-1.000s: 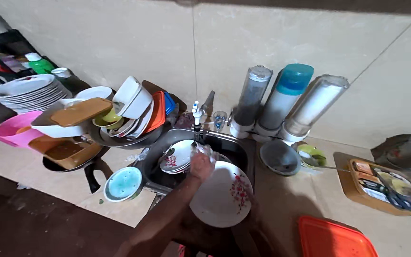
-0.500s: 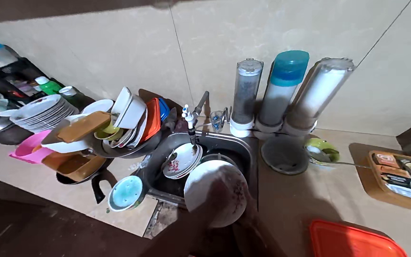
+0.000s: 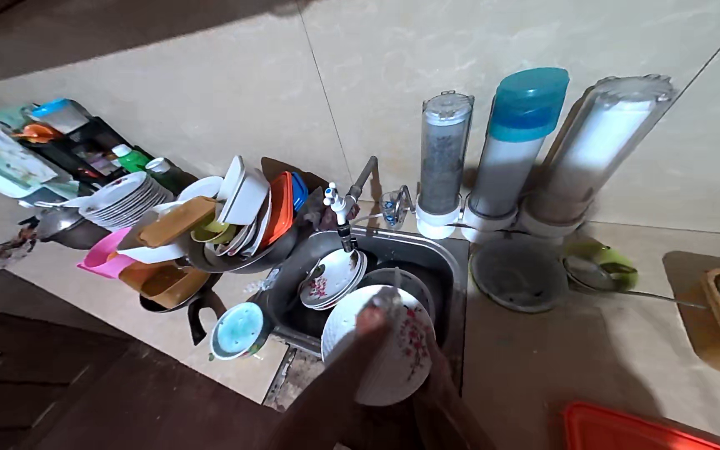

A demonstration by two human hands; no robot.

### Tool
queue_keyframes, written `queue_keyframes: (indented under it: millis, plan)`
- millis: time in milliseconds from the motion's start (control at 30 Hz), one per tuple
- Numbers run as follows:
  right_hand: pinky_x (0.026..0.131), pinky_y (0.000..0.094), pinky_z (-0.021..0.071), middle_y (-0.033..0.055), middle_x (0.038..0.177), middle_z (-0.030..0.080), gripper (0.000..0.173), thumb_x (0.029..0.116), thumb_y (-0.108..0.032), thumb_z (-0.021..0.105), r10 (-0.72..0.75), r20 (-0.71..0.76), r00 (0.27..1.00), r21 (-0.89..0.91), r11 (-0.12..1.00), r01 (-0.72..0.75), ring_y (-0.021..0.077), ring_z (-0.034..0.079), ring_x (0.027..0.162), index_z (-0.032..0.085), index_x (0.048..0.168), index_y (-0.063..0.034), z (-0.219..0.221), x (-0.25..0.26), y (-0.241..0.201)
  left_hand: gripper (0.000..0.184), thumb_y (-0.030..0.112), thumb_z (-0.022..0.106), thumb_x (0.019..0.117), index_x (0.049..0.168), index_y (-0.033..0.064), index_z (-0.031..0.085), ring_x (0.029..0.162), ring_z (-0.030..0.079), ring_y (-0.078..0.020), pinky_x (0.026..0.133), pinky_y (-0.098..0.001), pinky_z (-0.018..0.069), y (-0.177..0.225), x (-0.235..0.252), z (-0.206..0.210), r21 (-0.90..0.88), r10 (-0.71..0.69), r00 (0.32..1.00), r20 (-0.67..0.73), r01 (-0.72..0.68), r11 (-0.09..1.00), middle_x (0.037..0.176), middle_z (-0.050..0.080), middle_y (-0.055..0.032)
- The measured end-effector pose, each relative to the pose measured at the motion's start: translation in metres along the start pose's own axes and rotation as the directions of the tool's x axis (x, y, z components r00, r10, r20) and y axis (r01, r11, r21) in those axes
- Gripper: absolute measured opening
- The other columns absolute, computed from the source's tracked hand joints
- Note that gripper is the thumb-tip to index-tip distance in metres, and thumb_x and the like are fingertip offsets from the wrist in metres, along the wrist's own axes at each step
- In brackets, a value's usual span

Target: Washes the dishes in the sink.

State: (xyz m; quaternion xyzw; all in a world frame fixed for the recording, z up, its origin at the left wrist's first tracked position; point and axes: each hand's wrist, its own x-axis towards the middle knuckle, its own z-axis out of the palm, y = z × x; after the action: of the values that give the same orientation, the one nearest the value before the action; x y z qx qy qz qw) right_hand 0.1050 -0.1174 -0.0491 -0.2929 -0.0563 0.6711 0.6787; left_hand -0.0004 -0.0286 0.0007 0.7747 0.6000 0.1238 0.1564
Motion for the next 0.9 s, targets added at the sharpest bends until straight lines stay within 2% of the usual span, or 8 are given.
queue_keyframes:
  millis: [133, 233, 333, 367, 500, 600, 700, 900]
  plan:
    - [0.082, 0.0327, 0.0613, 0.0055, 0.107, 0.072, 0.043, 0.1128, -0.033, 0.026, -0.004, -0.022, 1.000, -0.045, 0.999, 0.003, 0.0118, 0.071, 0.095, 0.050, 0.136, -0.0066, 0.008, 0.006, 0.000, 0.043, 0.028, 0.051, 0.1065, 0.134, -0.0029, 0.062, 0.122, 0.063, -0.0450, 0.104, -0.0573, 0.0479, 0.003, 0.016, -0.009, 0.041, -0.233, 0.968, 0.093, 0.231, 0.972, 0.127, 0.065, -0.0294]
    - [0.081, 0.0308, 0.0602, 0.0035, 0.101, 0.072, 0.040, 0.1121, -0.031, 0.028, -0.042, -0.020, 0.999, 0.018, 0.999, 0.042, 0.0102, 0.070, 0.092, 0.057, 0.127, -0.0075, 0.014, 0.014, 0.001, 0.042, 0.033, 0.052, 0.1051, 0.127, 0.0011, 0.069, 0.117, 0.066, -0.0369, 0.105, -0.0498, 0.0498, 0.018, -0.016, 0.025, 0.014, 0.101, 0.992, 0.081, -0.103, 0.995, 0.122, 0.070, -0.0219]
    - [0.080, 0.0304, 0.0610, 0.0028, 0.100, 0.073, 0.042, 0.1124, -0.034, 0.026, -0.014, -0.018, 1.000, 0.042, 0.999, 0.014, 0.0098, 0.071, 0.091, 0.057, 0.126, -0.0088, 0.013, 0.012, 0.002, 0.039, 0.035, 0.067, 0.0922, 0.114, 0.0036, 0.076, 0.116, 0.065, -0.0445, 0.102, -0.0619, 0.0464, -0.002, 0.000, 0.028, 0.125, 0.293, 0.926, -0.240, -0.269, 0.955, 0.118, 0.072, -0.0244]
    - [0.079, 0.0311, 0.0615, 0.0033, 0.100, 0.073, 0.043, 0.1126, -0.035, 0.026, 0.003, -0.029, 1.000, 0.025, 1.000, -0.002, 0.0103, 0.072, 0.091, 0.056, 0.128, -0.0088, 0.015, 0.009, 0.001, 0.049, 0.041, 0.062, 0.0950, 0.126, 0.0036, 0.070, 0.129, 0.054, -0.0478, 0.110, -0.0657, 0.0359, -0.008, 0.015, 0.013, 0.123, 0.195, 0.961, -0.198, -0.173, 0.977, 0.133, 0.063, -0.0273]
    - [0.075, 0.0311, 0.0628, 0.0019, 0.095, 0.075, 0.037, 0.1106, -0.027, 0.026, 0.006, 0.061, 0.998, 0.016, 1.000, -0.007, 0.0105, 0.073, 0.085, 0.057, 0.121, -0.0091, 0.020, 0.008, 0.008, 0.056, 0.046, 0.044, 0.1036, 0.135, 0.0039, 0.064, 0.128, 0.056, -0.0475, 0.109, -0.0633, 0.0364, -0.016, 0.056, -0.012, 0.134, -0.087, 0.979, -0.183, 0.113, 0.985, 0.131, 0.065, -0.0259]
    - [0.077, 0.0306, 0.0626, 0.0004, 0.093, 0.076, 0.032, 0.1052, -0.023, 0.036, -0.022, 0.147, 0.989, 0.020, 1.000, 0.020, 0.0092, 0.073, 0.086, 0.065, 0.111, -0.0110, 0.019, 0.012, 0.018, 0.042, 0.030, 0.045, 0.1076, 0.130, 0.0024, 0.068, 0.131, 0.055, -0.0435, 0.114, -0.0594, 0.0346, 0.003, 0.033, -0.003, 0.147, 0.165, 0.983, 0.082, -0.176, 0.973, 0.130, 0.067, -0.0236]
    - [0.077, 0.0328, 0.0622, 0.0030, 0.091, 0.076, 0.026, 0.0984, -0.022, 0.044, 0.034, 0.169, 0.985, 0.044, 0.998, -0.042, 0.0116, 0.073, 0.086, 0.067, 0.105, -0.0108, 0.021, 0.019, 0.023, 0.031, 0.017, 0.062, 0.0964, 0.114, -0.0059, 0.073, 0.116, 0.067, -0.0420, 0.109, -0.0556, 0.0452, -0.007, 0.014, 0.016, 0.015, 0.512, 0.852, -0.104, -0.514, 0.858, 0.115, 0.073, -0.0246]
    - [0.072, 0.0331, 0.0628, 0.0038, 0.091, 0.074, 0.030, 0.1056, -0.019, 0.031, 0.137, 0.049, 0.989, -0.057, 0.989, -0.134, 0.0129, 0.074, 0.083, 0.057, 0.117, -0.0082, 0.038, 0.012, 0.017, 0.062, 0.050, 0.032, 0.1085, 0.137, 0.0035, 0.062, 0.132, 0.056, -0.0428, 0.113, -0.0605, 0.0357, -0.033, 0.063, -0.028, 0.236, -0.183, 0.981, 0.063, 0.163, 0.958, 0.133, 0.065, -0.0257]
